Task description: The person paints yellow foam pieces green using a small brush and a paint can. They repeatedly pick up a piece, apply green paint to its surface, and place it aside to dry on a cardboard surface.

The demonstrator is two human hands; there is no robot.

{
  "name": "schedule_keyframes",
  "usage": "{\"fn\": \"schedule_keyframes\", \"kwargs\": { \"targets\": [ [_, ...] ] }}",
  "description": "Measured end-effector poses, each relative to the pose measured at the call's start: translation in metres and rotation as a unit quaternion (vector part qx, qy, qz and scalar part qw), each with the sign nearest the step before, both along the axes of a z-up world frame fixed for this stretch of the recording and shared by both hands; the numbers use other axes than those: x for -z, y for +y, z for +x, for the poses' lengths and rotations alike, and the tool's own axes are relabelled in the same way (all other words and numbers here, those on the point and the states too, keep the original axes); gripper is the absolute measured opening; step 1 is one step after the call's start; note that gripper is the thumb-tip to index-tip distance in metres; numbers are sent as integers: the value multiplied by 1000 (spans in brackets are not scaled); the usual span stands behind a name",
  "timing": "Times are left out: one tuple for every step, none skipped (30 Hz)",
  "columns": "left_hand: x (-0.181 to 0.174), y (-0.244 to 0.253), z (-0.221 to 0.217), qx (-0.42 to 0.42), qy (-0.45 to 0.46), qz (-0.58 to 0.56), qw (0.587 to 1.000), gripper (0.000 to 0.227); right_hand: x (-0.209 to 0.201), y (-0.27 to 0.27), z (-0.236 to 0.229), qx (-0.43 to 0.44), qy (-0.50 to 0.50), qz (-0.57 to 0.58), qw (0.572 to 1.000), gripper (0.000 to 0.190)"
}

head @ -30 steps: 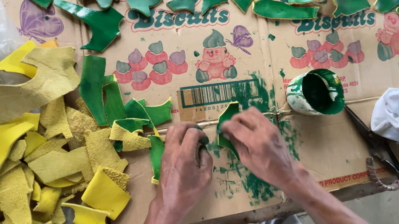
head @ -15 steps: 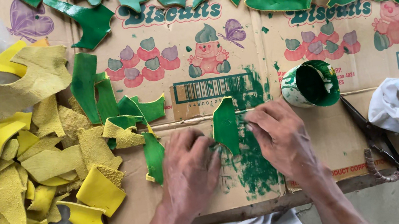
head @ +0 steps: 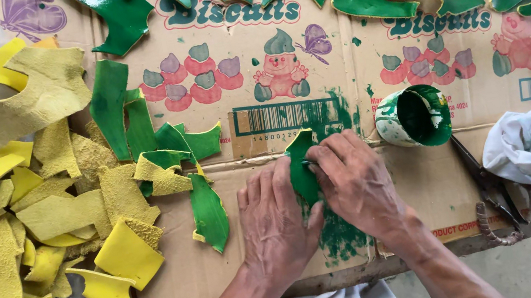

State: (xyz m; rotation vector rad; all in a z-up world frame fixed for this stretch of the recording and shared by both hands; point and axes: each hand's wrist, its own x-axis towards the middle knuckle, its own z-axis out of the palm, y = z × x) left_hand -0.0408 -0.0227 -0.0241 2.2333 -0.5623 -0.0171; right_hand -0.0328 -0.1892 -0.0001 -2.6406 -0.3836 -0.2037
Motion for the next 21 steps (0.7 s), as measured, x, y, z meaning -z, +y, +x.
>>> {"fn": "schedule_keyframes", "kwargs": {
  "targets": [
    [1, 0, 0, 0, 1, 2, 1000, 89, 0, 1, 1, -1, -3, 1, 1000, 28],
    [2, 0, 1, 0, 1, 5, 1000, 88, 2, 2, 3, 0, -9, 5, 1000, 26],
    [2, 0, 0, 2, 4, 7, 1000, 88, 5, 3, 6, 2, -14, 8, 1000, 24],
    [2, 0, 0, 3, 6, 8, 1000, 88, 6, 4, 6, 4, -18, 12, 1000, 23],
    [2, 0, 0, 3, 7, 10, 1000, 88, 6, 4, 5, 3, -10, 3, 1000, 23],
    [2, 1, 0, 6, 6, 6, 1000, 88, 5, 3, 3, 2, -1, -5, 1000, 23],
    [1, 2, 0, 8, 6, 3, 1000, 88, 2, 1, 0, 1, 8, -13, 1000, 23],
    [0, 3, 0, 11, 5, -1, 1000, 87, -2, -2, -3, 13, 13, -6, 1000, 21],
    [-1, 3, 1, 10, 8, -2, 1000, 88, -7, -8, -4, 23, 16, 2, 1000, 20],
    [-1, 3, 3, 9, 10, -4, 1000, 88, -11, -11, -3, 34, 19, 9, 999, 19],
    [-2, 4, 1, 11, 16, -4, 1000, 89, -12, -12, -3, 45, 5, 0, 999, 18],
    [-2, 3, 0, 9, 15, -7, 1000, 89, -14, -14, -2, 56, -10, -8, 998, 18],
    [-2, 3, 0, 9, 11, -8, 1000, 89, -13, -15, 1, 68, -27, -15, 997, 17],
    [-1, 3, 0, 8, 7, -9, 1000, 89, -10, -12, 6, 47, -28, -13, 998, 18],
    [-1, 3, 0, 9, 7, -7, 1000, 89, -4, -6, 10, 28, -30, -11, 999, 18],
    [-1, 3, 0, 9, 7, -6, 1000, 89, -1, -3, 12, 8, -31, -9, 999, 19],
    [0, 2, 0, 9, 7, -5, 1000, 90, -1, -3, 11, -3, -15, -11, 1000, 20],
    [0, 3, -1, 10, 9, -5, 1000, 90, -2, -3, 8, -14, 0, -12, 1000, 22],
    [1, 2, -1, 10, 11, -6, 1000, 90, -2, -4, 8, -28, 15, -16, 999, 24],
    [1, 2, -1, 9, 13, -6, 1000, 90, -2, -4, 9, -30, 10, -14, 999, 23],
    [1, 3, -1, 8, 7, -7, 1000, 90, -2, -4, 9, -31, 4, -12, 999, 23]
  ]
}}
